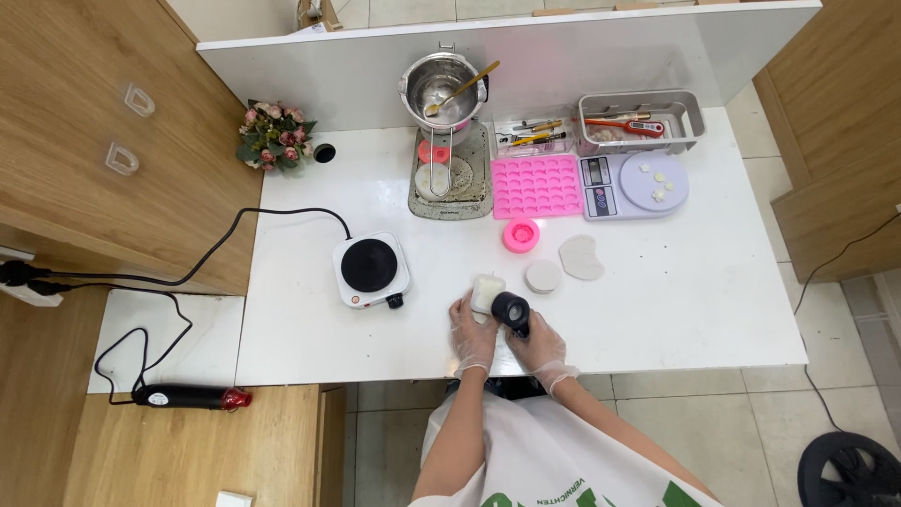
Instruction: Using a handheld heat gun to warm or smooth the surface of a block of wax on a workbench.
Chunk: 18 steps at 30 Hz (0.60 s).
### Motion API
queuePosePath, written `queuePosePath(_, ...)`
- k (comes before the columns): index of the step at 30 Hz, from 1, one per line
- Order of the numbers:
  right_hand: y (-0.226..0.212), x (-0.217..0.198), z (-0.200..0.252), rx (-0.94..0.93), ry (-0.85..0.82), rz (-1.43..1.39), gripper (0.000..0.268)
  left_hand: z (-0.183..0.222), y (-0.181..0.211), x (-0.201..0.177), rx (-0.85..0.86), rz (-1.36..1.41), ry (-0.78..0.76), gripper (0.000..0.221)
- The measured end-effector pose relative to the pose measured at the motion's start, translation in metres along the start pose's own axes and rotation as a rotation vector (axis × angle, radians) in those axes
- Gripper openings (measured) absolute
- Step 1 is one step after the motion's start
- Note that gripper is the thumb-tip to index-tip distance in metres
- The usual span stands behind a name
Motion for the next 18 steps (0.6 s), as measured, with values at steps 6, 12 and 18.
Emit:
queuePosePath(6,-0.005,-0.004,0.003,-0.010,-0.019,0.021,0.041,0.000,0.002,-0.003,0.001,-0.012,-0.025,0.073)
queuePosePath(12,-0.004,-0.003,0.000,0.014,-0.028,-0.016,0.040,0.001,0.003,-0.003,-0.009,-0.014,-0.043,0.072)
queuePosePath(18,-0.009,-0.005,0.003,0.011,-0.037,-0.003,0.039,0.002,0.005,-0.006,-0.025,-0.023,-0.053,0.071)
Point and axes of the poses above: each hand's wrist, its own z-axis away from the middle knuckle, its own x-axis out of the palm, y = z × x, the point moved 5 cm from there along -z, towards the middle knuckle, and after that the axes turned 13 degrees about -z, right-handed, at the moved point
